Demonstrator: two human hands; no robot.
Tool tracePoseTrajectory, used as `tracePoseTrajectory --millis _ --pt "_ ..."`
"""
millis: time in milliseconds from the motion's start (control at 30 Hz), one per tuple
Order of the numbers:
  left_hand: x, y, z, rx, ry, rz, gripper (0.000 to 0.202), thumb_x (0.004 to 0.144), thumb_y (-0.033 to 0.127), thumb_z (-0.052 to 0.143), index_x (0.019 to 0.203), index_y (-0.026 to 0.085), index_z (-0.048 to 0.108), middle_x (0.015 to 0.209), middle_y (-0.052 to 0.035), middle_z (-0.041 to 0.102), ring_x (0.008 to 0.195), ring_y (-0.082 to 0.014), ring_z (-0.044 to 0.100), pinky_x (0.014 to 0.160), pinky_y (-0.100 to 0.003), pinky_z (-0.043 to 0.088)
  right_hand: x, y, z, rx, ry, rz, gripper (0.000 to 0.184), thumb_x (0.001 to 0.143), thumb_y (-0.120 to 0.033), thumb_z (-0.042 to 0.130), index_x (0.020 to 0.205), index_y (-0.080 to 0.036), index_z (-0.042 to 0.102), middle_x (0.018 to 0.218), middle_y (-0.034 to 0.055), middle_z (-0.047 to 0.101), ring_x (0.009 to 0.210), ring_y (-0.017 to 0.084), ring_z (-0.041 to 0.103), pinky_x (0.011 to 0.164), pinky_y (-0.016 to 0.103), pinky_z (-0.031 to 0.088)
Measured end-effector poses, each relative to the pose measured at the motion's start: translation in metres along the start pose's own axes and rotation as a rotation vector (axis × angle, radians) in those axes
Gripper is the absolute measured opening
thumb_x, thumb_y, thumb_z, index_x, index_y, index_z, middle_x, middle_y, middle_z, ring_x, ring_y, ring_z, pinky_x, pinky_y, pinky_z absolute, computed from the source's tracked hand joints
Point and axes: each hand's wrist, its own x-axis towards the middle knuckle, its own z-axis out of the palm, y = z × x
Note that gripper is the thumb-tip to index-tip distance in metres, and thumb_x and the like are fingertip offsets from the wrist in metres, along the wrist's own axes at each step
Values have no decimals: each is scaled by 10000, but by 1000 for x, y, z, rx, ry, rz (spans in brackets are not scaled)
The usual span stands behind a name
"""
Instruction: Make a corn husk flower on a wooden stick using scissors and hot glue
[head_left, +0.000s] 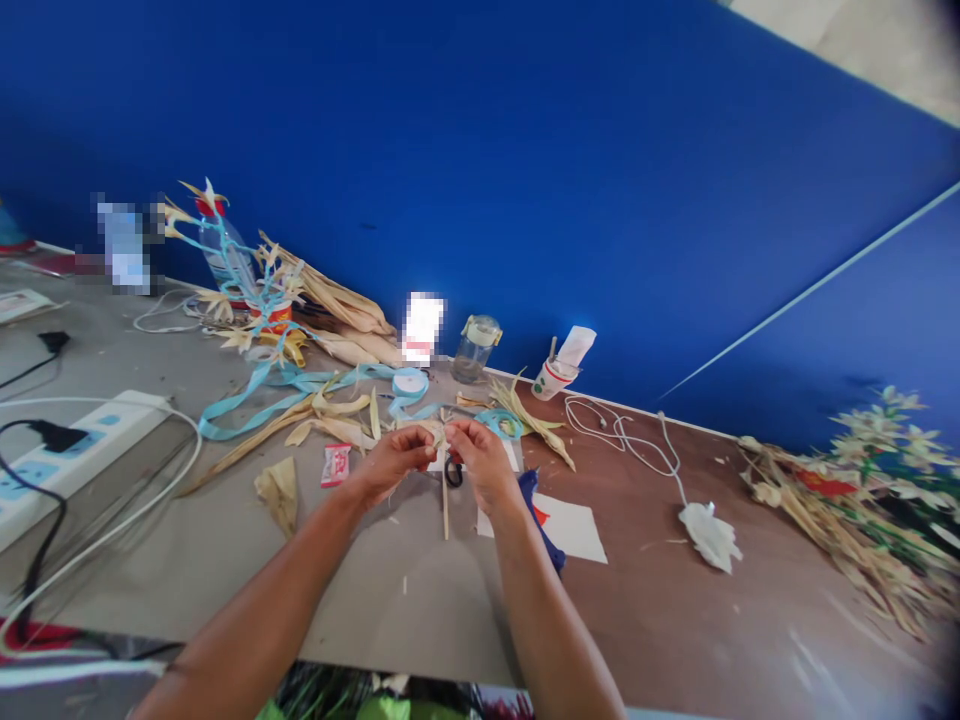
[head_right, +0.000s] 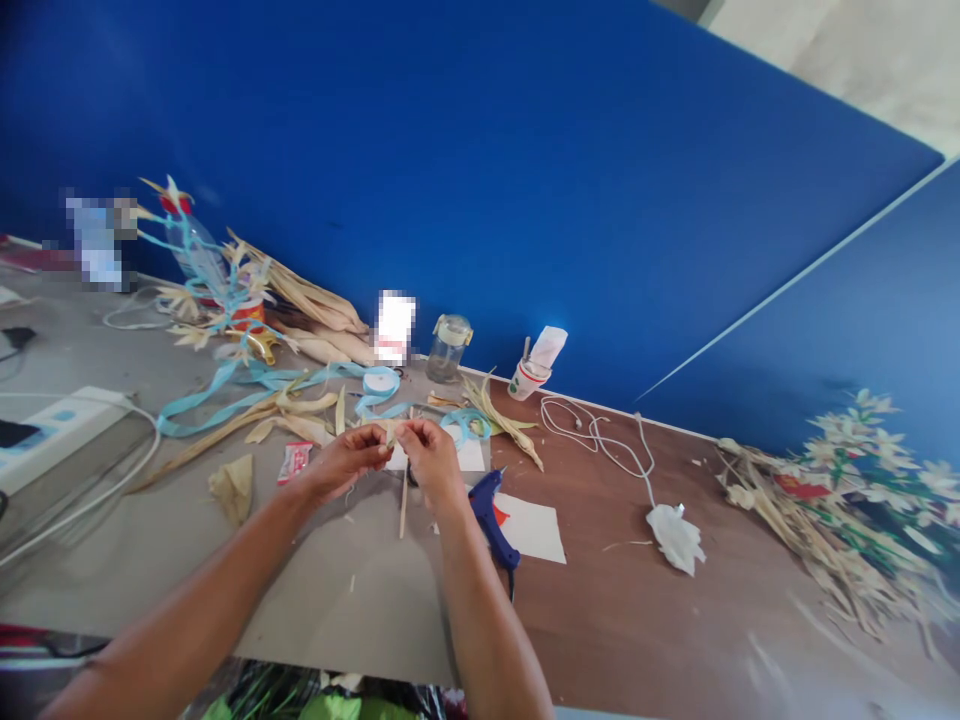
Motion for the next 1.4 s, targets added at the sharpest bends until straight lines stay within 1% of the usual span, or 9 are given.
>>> tracePoseTrajectory --millis 233,367,500,667,767,900,1133,1267,1400 --pt "1 0 2 80 -33 -15 305 591 340 794 677 138 582 588 35 506 552 -74 423 553 -222 312 -1 9 0 21 45 6 188 679 -332 631 605 -170 569 507 -57 464 499 84 380 508 229 284" --pt "0 0 4 65 -5 -11 300 594 336 790 673 143 575 585 39 504 546 -73 433 555 -224 323 -1 10 2 128 87 36 200 649 -339 651 582 -175 559 490 -61 467 470 77 368 486 227 271" --pt "1 -3 5 40 48 7 294 610 331 782 688 149 565 590 44 505 522 -69 437 536 -223 322 -2 9 4 270 86 100 196 618 -323 682 587 -168 567 505 -54 503 463 67 396 489 216 297" --pt "2 -6 4 3 64 49 260 659 316 756 707 148 564 633 34 526 546 -68 453 542 -216 336 -5 9 7 468 28 158 232 608 -358 706 720 -173 624 631 -17 598 547 95 514 554 227 398" --pt "2 -6 4 -18 63 41 266 654 322 759 714 147 568 639 26 542 547 -73 464 539 -216 345 -5 13 10 398 31 149 171 597 -283 678 717 -170 632 609 -25 586 539 90 502 556 223 396" --pt "2 -7 4 -24 66 25 267 652 321 758 715 144 569 641 14 568 561 -82 487 540 -214 346 -6 20 15 259 41 77 88 619 -225 594 688 -172 612 563 -44 549 526 92 476 561 227 392" --pt "6 -13 1 18 141 51 245 659 306 738 674 151 548 589 26 554 533 -79 470 542 -215 346 -7 31 19 43 124 -27 166 671 -257 554 783 -177 647 676 -9 627 637 139 541 637 260 421" --pt "6 -12 3 144 225 110 218 670 304 698 641 160 537 543 38 520 525 -90 461 548 -227 351 -7 36 21 80 137 -25 169 660 -249 560 775 -183 665 745 10 659 720 156 571 710 275 432" --pt "6 -11 5 361 307 174 162 676 280 658 638 164 551 567 33 536 566 -113 493 586 -246 382 -10 33 27 236 151 47 155 625 -214 583 745 -180 674 737 8 663 719 148 566 751 278 431"
